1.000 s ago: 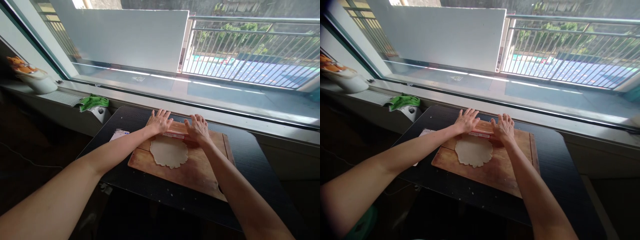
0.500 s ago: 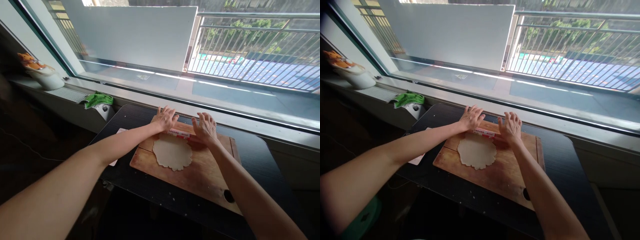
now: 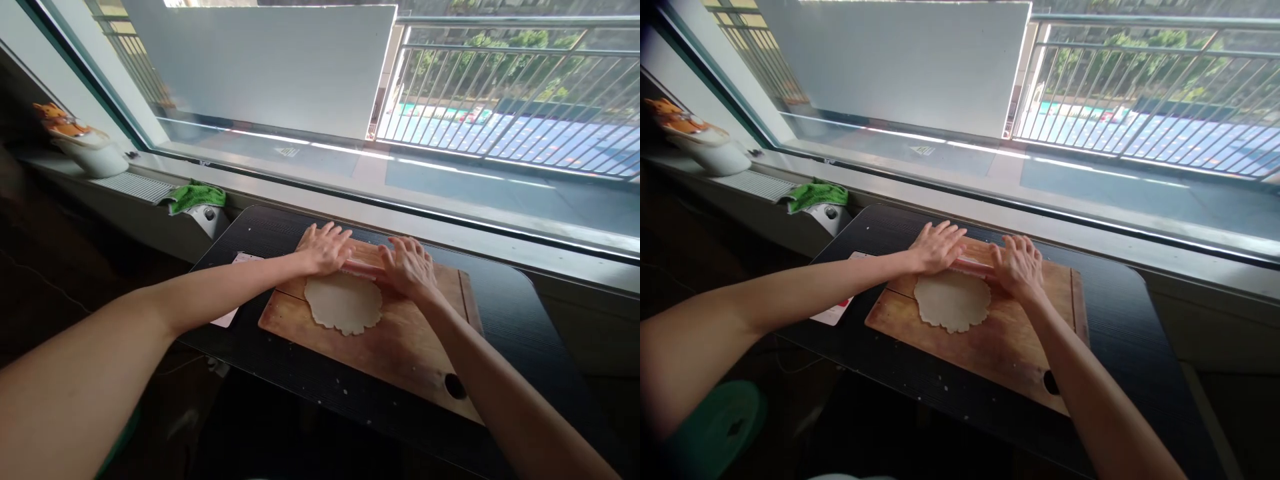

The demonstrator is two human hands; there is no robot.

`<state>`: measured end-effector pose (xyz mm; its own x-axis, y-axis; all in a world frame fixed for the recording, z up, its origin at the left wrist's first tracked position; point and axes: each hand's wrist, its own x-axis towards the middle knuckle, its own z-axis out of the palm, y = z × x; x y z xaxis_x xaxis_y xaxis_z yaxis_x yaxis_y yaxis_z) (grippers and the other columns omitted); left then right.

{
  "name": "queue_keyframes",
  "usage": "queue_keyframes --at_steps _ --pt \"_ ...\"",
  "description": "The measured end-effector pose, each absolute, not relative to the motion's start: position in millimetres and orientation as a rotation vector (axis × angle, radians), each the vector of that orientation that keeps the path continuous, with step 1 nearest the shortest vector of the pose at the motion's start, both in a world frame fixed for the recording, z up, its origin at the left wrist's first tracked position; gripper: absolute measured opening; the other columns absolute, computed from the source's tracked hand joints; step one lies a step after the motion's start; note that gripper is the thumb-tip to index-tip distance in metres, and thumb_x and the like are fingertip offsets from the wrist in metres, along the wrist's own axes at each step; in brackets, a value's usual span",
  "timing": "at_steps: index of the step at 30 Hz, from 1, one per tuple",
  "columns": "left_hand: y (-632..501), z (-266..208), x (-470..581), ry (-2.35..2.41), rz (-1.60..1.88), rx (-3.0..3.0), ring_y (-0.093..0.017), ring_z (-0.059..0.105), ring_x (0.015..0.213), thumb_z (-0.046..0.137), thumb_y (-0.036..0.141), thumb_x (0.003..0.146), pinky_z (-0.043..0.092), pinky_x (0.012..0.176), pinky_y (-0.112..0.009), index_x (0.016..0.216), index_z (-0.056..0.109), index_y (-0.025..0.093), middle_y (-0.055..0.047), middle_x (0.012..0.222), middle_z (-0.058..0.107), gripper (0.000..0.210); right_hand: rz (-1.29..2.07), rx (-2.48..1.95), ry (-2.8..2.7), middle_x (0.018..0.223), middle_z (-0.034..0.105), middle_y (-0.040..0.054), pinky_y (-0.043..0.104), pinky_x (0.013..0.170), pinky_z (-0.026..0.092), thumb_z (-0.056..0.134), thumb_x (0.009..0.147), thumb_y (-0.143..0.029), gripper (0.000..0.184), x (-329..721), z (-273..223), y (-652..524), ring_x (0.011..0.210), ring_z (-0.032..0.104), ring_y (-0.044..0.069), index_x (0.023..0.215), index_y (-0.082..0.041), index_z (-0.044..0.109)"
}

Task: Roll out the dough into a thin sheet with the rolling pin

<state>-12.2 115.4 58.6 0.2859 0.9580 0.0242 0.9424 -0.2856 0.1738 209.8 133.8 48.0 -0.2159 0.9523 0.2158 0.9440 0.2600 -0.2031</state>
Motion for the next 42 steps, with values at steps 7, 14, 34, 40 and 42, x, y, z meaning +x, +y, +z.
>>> queue_keyframes --at_steps 7,14,34,40,42 --pt "117.4 60.7 -10.8 1.748 0.179 2.505 -0.031 0.022 0.156 0.032 0.048 0.103 0.013 0.126 -0.061 0.157 0.039 0.023 -0.009 0.166 0.035 0.06 -0.087 -1.605 -2.331 0.139 0.063 0.0146 0.051 0.112 0.035 0.038 0.101 -0.043 0.046 215.4 43.9 128.5 0.139 0.042 0.033 0.13 -0.02 0.066" --pt "131.1 64.2 -14.7 1.843 0.168 2.361 -0.031 0.025 0.155 0.025 0.048 0.104 0.018 0.124 -0.062 0.158 0.036 0.02 -0.01 0.165 0.038 0.062 -0.004 -1.836 -2.279 0.143 0.06 0.0136 0.048 0.109 0.04 0.036 0.102 -0.048 0.05 206.5 53.3 139.1 0.137 0.046 0.031 0.136 -0.021 0.061" --pt "130.5 57.1 -24.3 1.759 0.189 2.513 -0.032 0.03 0.152 0.033 0.049 0.103 0.018 0.125 -0.059 0.155 0.043 0.022 -0.01 0.161 0.043 0.06 -0.111 -1.566 -2.352 0.145 0.058 0.0155 0.054 0.115 0.031 0.036 0.101 -0.044 0.049 215.0 37.4 133.5 0.144 0.037 0.034 0.133 -0.02 0.063" --pt "167.3 63.8 -17.3 1.958 0.243 2.358 -0.032 0.026 0.154 0.028 0.043 0.104 0.018 0.124 -0.062 0.157 0.04 0.02 -0.01 0.162 0.042 0.058 0.087 -1.871 -2.282 0.149 0.053 0.0179 0.054 0.111 0.037 0.036 0.1 -0.045 0.055 202.9 55.0 172.8 0.141 0.041 0.035 0.141 -0.015 0.056" --pt "145.5 59.3 -22.2 1.85 0.187 2.407 -0.032 0.029 0.153 0.029 0.048 0.104 0.02 0.123 -0.061 0.157 0.04 0.021 -0.01 0.162 0.042 0.06 0.082 -1.781 -2.396 0.144 0.059 0.0147 0.05 0.108 0.041 0.033 0.101 -0.046 0.052 206.9 49.5 147.0 0.137 0.046 0.033 0.138 -0.02 0.059"
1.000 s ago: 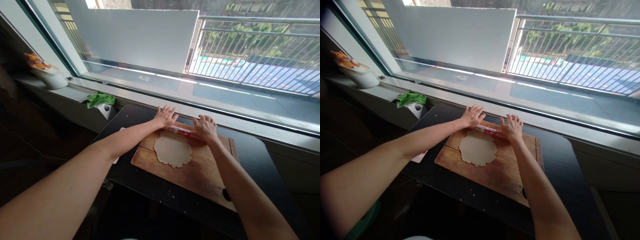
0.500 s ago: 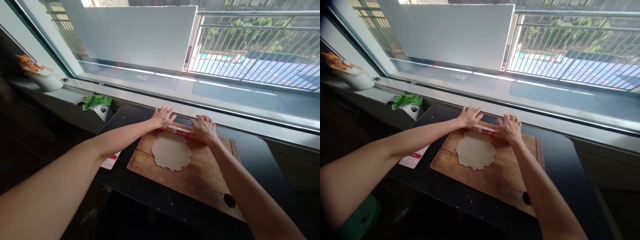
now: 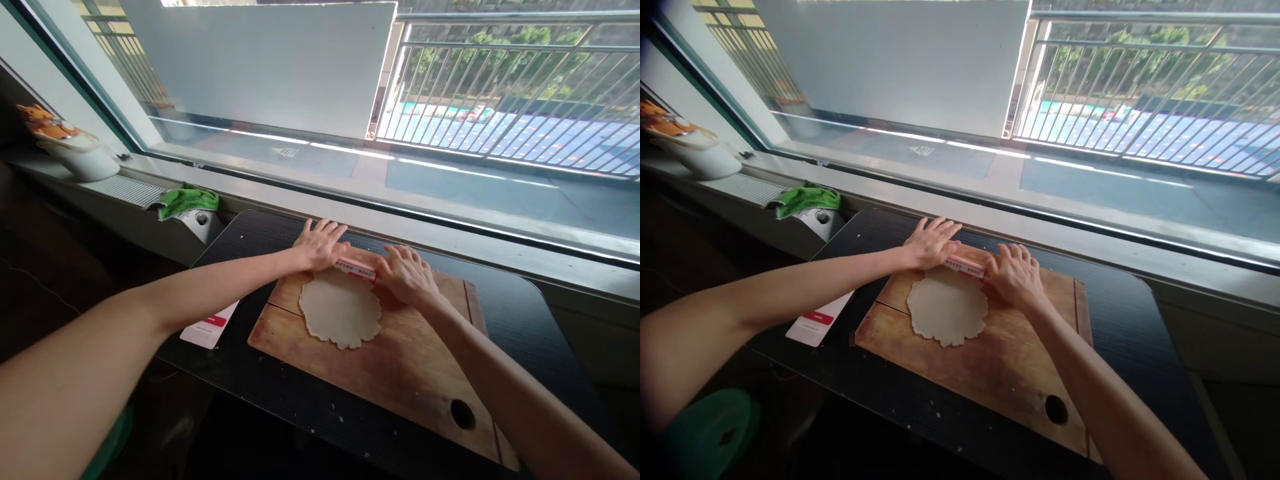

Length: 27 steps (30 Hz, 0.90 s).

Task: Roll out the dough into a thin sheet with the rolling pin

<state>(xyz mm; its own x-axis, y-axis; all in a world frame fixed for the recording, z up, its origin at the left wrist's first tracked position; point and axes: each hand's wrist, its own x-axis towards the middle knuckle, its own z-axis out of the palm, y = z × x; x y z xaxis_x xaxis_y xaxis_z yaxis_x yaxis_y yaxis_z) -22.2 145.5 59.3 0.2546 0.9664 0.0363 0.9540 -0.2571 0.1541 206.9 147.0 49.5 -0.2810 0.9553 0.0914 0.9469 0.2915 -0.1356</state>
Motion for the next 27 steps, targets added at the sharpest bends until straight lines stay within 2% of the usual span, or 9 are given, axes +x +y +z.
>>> queue_keyframes --at_steps 5,7,10,13,17,20,23,25,27 --pt "123.8 51.0 -28.7 1.793 0.251 2.532 -0.032 0.032 0.151 0.035 0.051 0.102 0.019 0.123 -0.06 0.153 0.046 0.022 -0.011 0.16 0.045 0.059 -0.205 -1.494 -2.425 0.142 0.06 0.0154 0.05 0.111 0.035 0.037 0.102 -0.042 0.047 214.9 35.0 127.4 0.14 0.041 0.033 0.133 -0.019 0.064" --pt "147.1 52.3 -24.7 1.862 0.251 2.484 -0.032 0.032 0.151 0.035 0.048 0.103 0.021 0.122 -0.061 0.148 0.051 0.023 -0.01 0.159 0.047 0.054 -0.197 -1.545 -2.341 0.139 0.061 0.0172 0.051 0.108 0.037 0.038 0.102 -0.038 0.044 211.5 37.6 155.1 0.135 0.045 0.035 0.129 -0.017 0.066" --pt "183.2 59.0 -16.1 2.055 0.337 2.38 -0.033 0.039 0.144 0.037 0.042 0.104 0.025 0.119 -0.06 0.13 0.065 0.019 -0.014 0.146 0.058 0.045 -0.167 -1.688 -2.208 0.13 0.064 0.0187 0.049 0.099 0.041 0.039 0.101 -0.033 0.039 204.9 49.2 192.3 0.121 0.053 0.034 0.116 -0.016 0.07" --pt "185.7 67.0 -10.4 2.197 0.576 2.362 -0.032 0.05 0.132 0.041 0.034 0.104 0.03 0.116 -0.054 0.115 0.07 0.014 -0.016 0.131 0.065 0.037 -0.151 -1.696 -2.231 0.118 0.068 0.0184 0.042 0.09 0.043 0.037 0.102 -0.032 0.039 202.7 55.5 187.1 0.106 0.058 0.03 0.108 -0.015 0.071" --pt "142.2 70.1 -6.0 2.034 0.794 2.461 -0.027 0.06 0.115 0.041 0.026 0.102 0.042 0.105 -0.041 0.107 0.07 0.016 -0.012 0.117 0.069 0.031 -0.179 -1.296 -2.569 0.103 0.07 0.0123 0.033 0.083 0.043 0.04 0.104 -0.039 0.038 214.4 44.6 138.2 0.095 0.06 0.025 0.112 -0.017 0.069" --pt "112.7 68.8 -0.9 1.834 0.541 2.444 -0.024 0.064 0.108 0.041 0.024 0.101 0.047 0.1 -0.036 0.103 0.071 0.018 -0.01 0.111 0.071 0.031 -0.288 -1.437 -2.585 0.108 0.069 0.0147 0.033 0.084 0.044 0.044 0.103 -0.041 0.038 237.1 39.1 114.1 0.099 0.061 0.026 0.114 -0.015 0.068" --pt "106.4 70.3 4.1 1.783 0.21 2.31 -0.025 0.061 0.121 0.048 0.024 0.096 0.045 0.108 -0.035 0.111 0.071 0.019 -0.01 0.123 0.069 0.028 -0.281 -1.77 -2.48 0.114 0.069 0.016 0.036 0.09 0.045 0.045 0.102 -0.038 0.037 268.2 44.2 102.9 0.107 0.062 0.028 0.12 -0.014 0.067" --pt "112.8 74.9 7.4 1.798 0.11 2.244 -0.028 0.058 0.126 0.058 0.025 0.088 0.045 0.109 -0.037 0.118 0.069 0.018 -0.013 0.131 0.066 0.032 -0.232 -1.949 -2.412 0.119 0.068 0.0164 0.036 0.091 0.047 0.045 0.103 -0.039 0.038 286.9 50.7 93.6 0.112 0.061 0.028 0.119 -0.014 0.067" --pt "122.3 81.8 11.2 1.803 0.041 2.179 -0.032 0.064 0.116 0.067 0.023 0.077 0.052 0.099 -0.039 0.11 0.071 0.015 -0.016 0.122 0.07 0.034 -0.184 -2.072 -2.343 0.124 0.066 0.0173 0.036 0.088 0.049 0.043 0.103 -0.041 0.04 298.6 56.5 81.3 0.115 0.061 0.029 0.119 -0.014 0.067"
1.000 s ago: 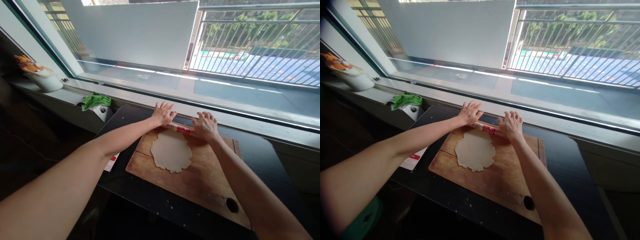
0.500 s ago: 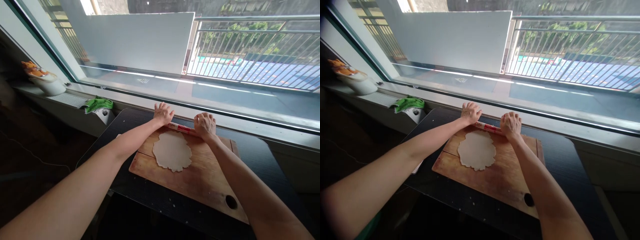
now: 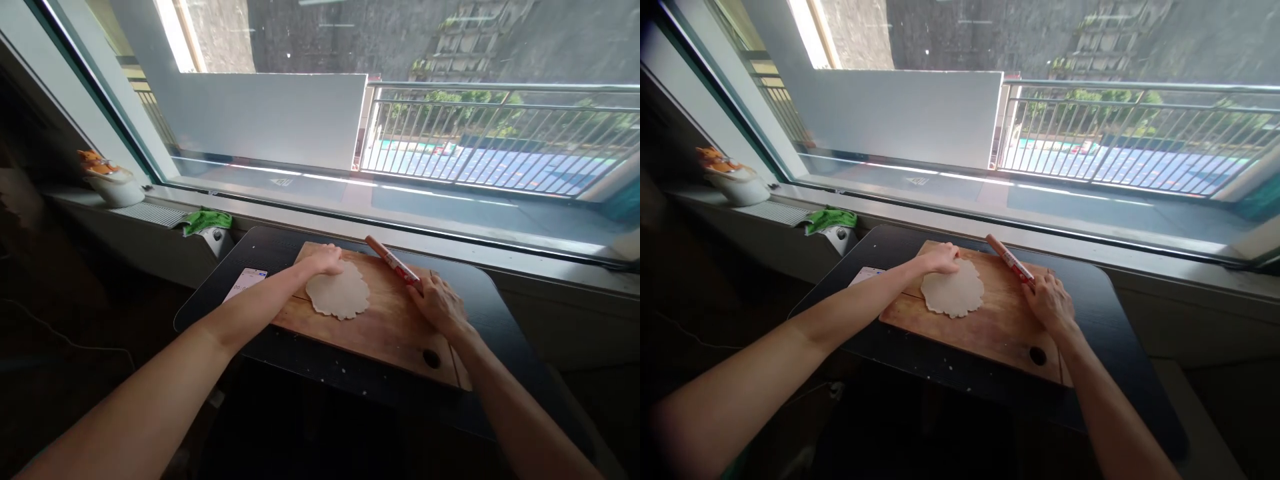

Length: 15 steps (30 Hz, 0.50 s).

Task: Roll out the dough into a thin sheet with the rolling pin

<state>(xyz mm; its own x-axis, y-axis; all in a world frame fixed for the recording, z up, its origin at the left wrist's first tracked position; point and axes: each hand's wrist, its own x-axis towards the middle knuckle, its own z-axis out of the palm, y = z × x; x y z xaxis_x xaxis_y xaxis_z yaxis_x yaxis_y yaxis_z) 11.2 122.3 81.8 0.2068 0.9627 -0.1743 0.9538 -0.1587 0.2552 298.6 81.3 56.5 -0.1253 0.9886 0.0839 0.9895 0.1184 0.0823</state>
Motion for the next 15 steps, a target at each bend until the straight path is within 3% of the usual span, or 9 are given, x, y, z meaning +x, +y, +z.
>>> queue_keyframes --at_steps 2,6,12,15 --pt "130.6 88.9 15.5 1.786 -0.038 2.095 -0.033 0.071 0.095 0.071 0.02 0.068 0.057 0.081 -0.037 0.092 0.072 0.013 -0.014 0.1 0.074 0.025 -0.145 -2.119 -2.301 0.128 0.064 0.0179 0.037 0.087 0.05 0.041 0.104 -0.042 0.041 302.0 60.3 69.2 0.116 0.061 0.029 0.121 -0.014 0.066" --pt "135.7 98.5 22.7 1.718 -0.051 1.997 -0.027 0.068 0.071 0.071 0.017 0.061 0.051 0.058 -0.029 0.067 0.064 0.016 -0.006 0.068 0.067 0.009 -0.115 -2.096 -2.251 0.133 0.063 0.0183 0.038 0.093 0.049 0.044 0.103 -0.038 0.038 296.1 62.6 57.9 0.12 0.06 0.029 0.123 -0.014 0.067" --pt "127.7 102.6 24.7 1.465 0.238 1.838 -0.014 0.064 0.063 0.067 0.023 0.071 0.047 0.053 -0.021 0.079 0.066 0.019 -0.001 0.076 0.069 0.009 -0.126 -2.063 -2.192 0.14 0.059 0.0184 0.036 0.095 0.048 0.044 0.103 -0.037 0.04 295.4 60.4 58.4 0.118 0.06 0.027 0.125 -0.013 0.065" --pt "120.7 95.1 20.0 1.503 0.477 1.569 -0.011 0.057 0.054 0.068 0.02 0.068 0.041 0.047 -0.019 0.079 0.065 0.017 0.001 0.068 0.064 0.011 -0.157 -2.055 -2.205 0.14 0.059 0.0191 0.036 0.096 0.047 0.043 0.103 -0.037 0.039 296.1 58.4 57.8 0.12 0.058 0.028 0.122 -0.012 0.066"
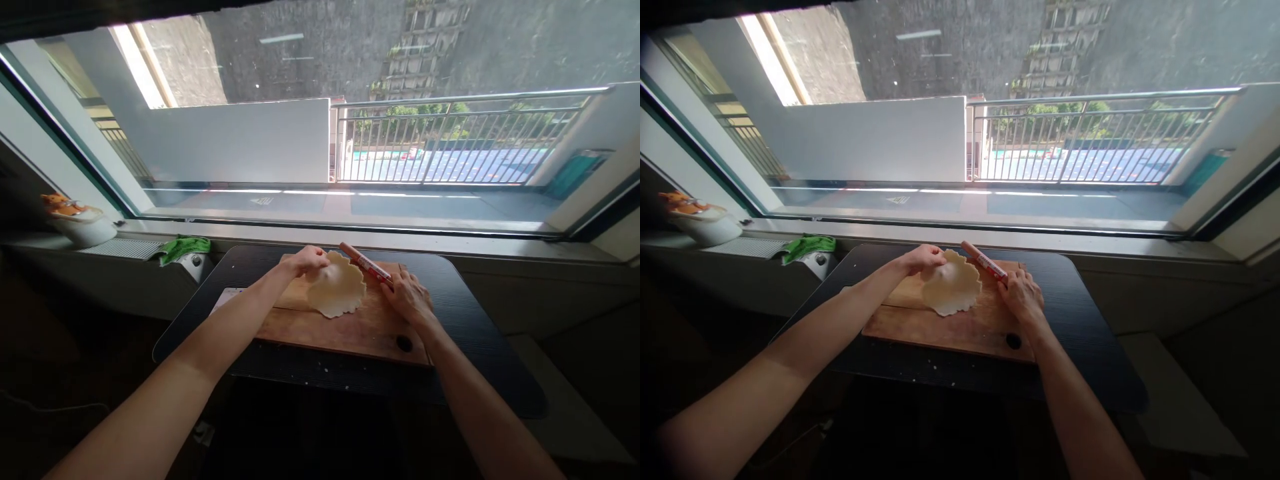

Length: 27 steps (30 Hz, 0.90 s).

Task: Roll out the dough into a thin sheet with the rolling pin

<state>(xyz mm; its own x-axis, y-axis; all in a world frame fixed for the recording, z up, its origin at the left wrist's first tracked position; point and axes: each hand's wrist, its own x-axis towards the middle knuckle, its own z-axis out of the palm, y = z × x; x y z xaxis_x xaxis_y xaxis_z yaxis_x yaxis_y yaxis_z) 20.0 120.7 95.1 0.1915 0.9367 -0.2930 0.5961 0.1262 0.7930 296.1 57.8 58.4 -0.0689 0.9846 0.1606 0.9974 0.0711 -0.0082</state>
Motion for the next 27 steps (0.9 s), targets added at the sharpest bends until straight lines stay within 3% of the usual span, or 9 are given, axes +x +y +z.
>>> queue_keyframes --at_steps 4,9,12,15,19,23,27 --pt "100.7 76.2 9.5 1.623 0.495 1.468 -0.011 0.05 0.047 0.067 0.016 0.068 0.036 0.043 -0.02 0.066 0.059 0.016 0.004 0.054 0.052 0.008 -0.14 -2.084 -2.203 0.136 0.061 0.0175 0.035 0.096 0.047 0.045 0.103 -0.037 0.036 294.8 57.8 58.3 0.12 0.058 0.027 0.119 -0.014 0.066" --pt "68.2 64.5 -10.9 1.635 0.45 1.478 -0.014 0.061 0.055 0.065 0.017 0.075 0.045 0.051 -0.021 0.075 0.065 0.016 0.001 0.061 0.062 0.001 -0.098 -2.052 -2.291 0.132 0.062 0.0163 0.033 0.093 0.047 0.045 0.103 -0.038 0.034 301.3 63.9 61.7 0.12 0.058 0.026 0.118 -0.015 0.066" --pt "62.1 74.5 -28.5 1.913 0.394 1.702 -0.019 0.07 0.072 0.063 0.021 0.084 0.052 0.065 -0.025 0.085 0.069 0.019 -0.003 0.076 0.072 0.007 -0.051 -1.906 -2.418 0.118 0.066 0.0117 0.031 0.086 0.047 0.049 0.102 -0.038 0.027 303.2 68.4 59.9 0.111 0.061 0.023 0.112 -0.02 0.066" --pt "69.5 91.3 -36.0 2.183 0.574 1.997 -0.023 0.069 0.1 0.052 0.023 0.094 0.053 0.085 -0.029 0.098 0.071 0.02 -0.009 0.105 0.075 0.02 -0.097 -1.599 -2.525 0.11 0.067 0.0096 0.032 0.084 0.047 0.053 0.099 -0.036 0.02 293.0 69.0 54.1 0.102 0.062 0.023 0.106 -0.022 0.066" --pt "81.1 95.7 -13.2 2.074 0.697 2.293 -0.023 0.064 0.114 0.035 0.027 0.103 0.049 0.101 -0.033 0.113 0.07 0.016 -0.012 0.12 0.072 0.037 -0.036 -1.306 -2.676 0.106 0.067 0.0097 0.032 0.089 0.047 0.059 0.095 -0.029 0.014 266.9 67.6 54.7 0.1 0.062 0.023 0.101 -0.02 0.067" --pt "73.2 71.2 16.3 1.898 0.373 2.403 -0.027 0.053 0.135 0.037 0.037 0.104 0.037 0.116 -0.046 0.143 0.055 0.019 -0.012 0.143 0.062 0.047 0.09 -1.407 -2.577 0.122 0.065 0.013 0.037 0.099 0.046 0.055 0.097 -0.039 0.029 244.5 65.2 68.7 0.111 0.061 0.024 0.112 -0.018 0.068" --pt "47.5 50.9 15.6 1.788 0.13 2.401 -0.03 0.041 0.147 0.033 0.039 0.104 0.027 0.122 -0.055 0.154 0.044 0.021 -0.011 0.155 0.052 0.055 0.053 -1.711 -2.307 0.147 0.054 0.0151 0.048 0.11 0.039 0.039 0.102 -0.047 0.048 230.8 49.9 65.2 0.135 0.048 0.03 0.138 -0.02 0.058"
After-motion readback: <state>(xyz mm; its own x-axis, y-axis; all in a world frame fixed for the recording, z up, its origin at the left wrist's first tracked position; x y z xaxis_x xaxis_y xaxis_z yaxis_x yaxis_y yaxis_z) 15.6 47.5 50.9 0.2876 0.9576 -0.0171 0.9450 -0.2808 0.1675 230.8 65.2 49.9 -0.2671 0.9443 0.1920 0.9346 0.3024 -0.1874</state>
